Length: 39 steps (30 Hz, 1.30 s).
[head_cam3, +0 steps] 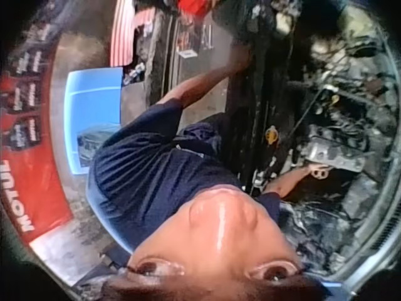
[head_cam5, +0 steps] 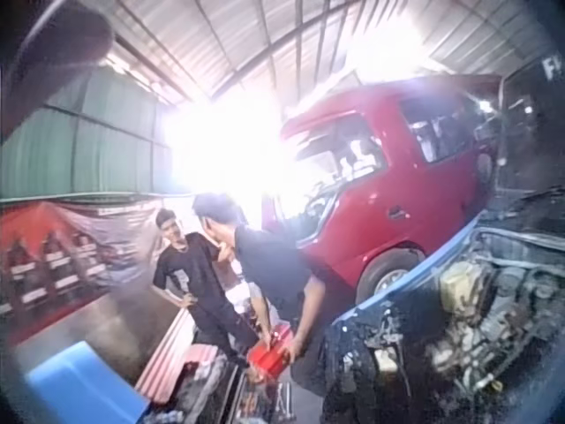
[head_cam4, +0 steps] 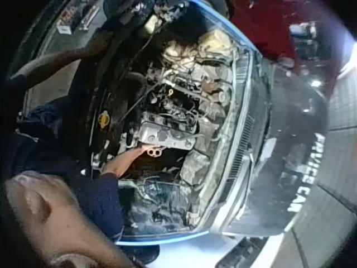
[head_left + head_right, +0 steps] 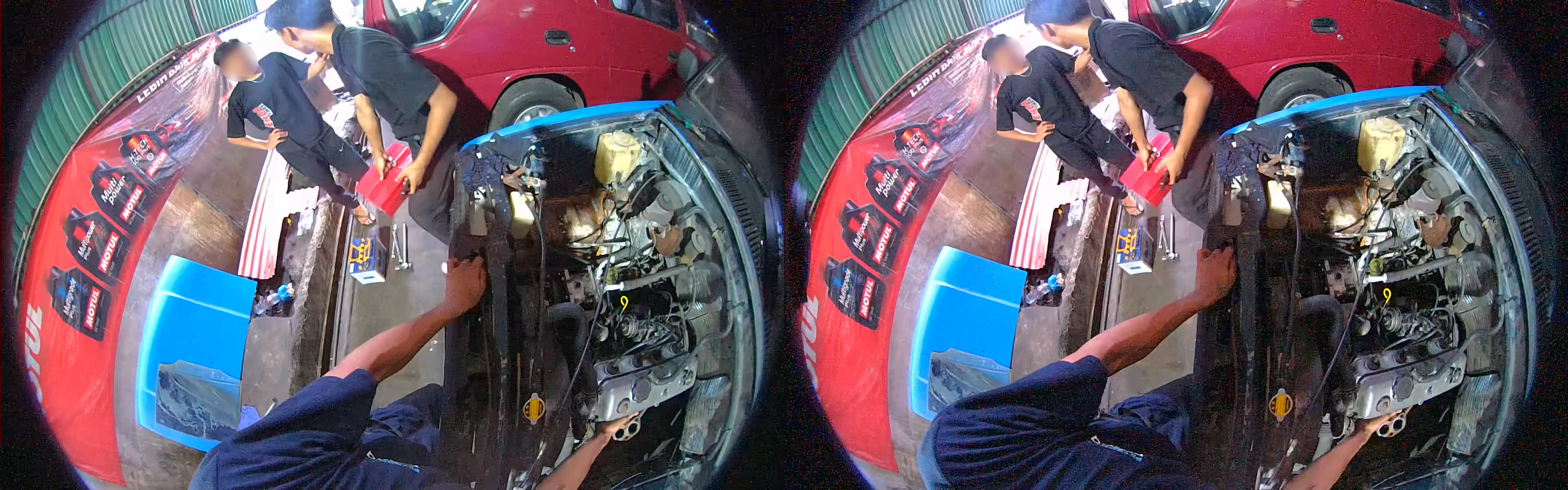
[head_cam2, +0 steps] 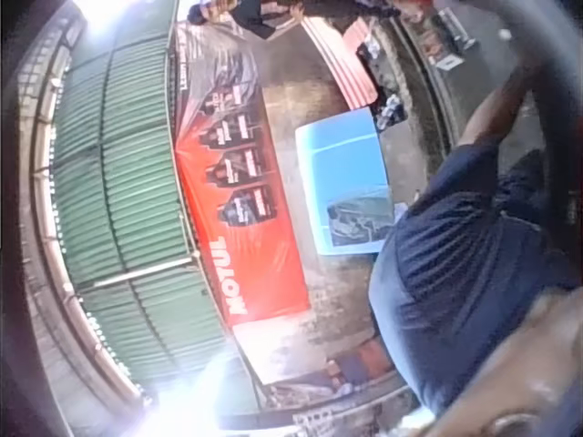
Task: The person holds the front frame of a car, touches engine components by hand, and works around the open engine bay with other mechanics.
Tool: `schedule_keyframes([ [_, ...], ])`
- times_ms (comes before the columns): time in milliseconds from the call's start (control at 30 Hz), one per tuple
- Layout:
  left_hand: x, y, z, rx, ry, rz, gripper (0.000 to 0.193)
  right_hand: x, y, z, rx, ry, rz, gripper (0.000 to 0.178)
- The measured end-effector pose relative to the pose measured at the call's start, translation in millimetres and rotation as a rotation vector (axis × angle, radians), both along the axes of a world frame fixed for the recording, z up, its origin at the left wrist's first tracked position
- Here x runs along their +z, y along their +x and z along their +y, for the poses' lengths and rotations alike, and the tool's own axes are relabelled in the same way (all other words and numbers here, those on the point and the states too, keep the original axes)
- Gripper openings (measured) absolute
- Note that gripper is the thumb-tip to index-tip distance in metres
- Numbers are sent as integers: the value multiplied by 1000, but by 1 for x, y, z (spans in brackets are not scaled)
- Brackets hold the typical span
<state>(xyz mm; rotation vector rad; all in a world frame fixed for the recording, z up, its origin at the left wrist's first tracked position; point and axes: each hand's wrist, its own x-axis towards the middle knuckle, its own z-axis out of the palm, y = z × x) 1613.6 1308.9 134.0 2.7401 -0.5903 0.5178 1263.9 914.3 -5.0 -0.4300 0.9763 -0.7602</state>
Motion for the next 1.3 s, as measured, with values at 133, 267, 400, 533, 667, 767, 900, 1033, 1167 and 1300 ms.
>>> schedule_keyframes([
  [133,2,-1,-16,-55,-21,-4,15,-26,-31,-26,67,50,-55,81],
  [267,2,2,-10,-8,-1,35,17,-34,-21,-32,114,108,-169,82],
  [400,3,2,0,14,-10,26,14,-27,-6,-23,95,111,-50,78],
  [533,3,-2,-10,-32,-77,111,14,-54,-22,-25,-9,37,-13,77],
  [667,4,-4,-7,-76,-127,77,12,-97,-37,-31,-45,-8,-67,76],
  [767,-8,8,-26,-147,-276,112,10,-108,-85,-85,-60,-157,-213,75],
  [900,-16,16,-2,-68,-197,33,11,-72,-44,-16,-188,-47,76,64],
  [1033,-15,24,11,-65,0,-33,17,6,-64,13,-232,104,57,56],
  [1167,-28,31,6,-97,59,10,24,78,-103,38,-280,141,-197,56],
  [1300,-25,24,-2,-94,15,127,26,130,-122,66,-129,24,-308,39],
])
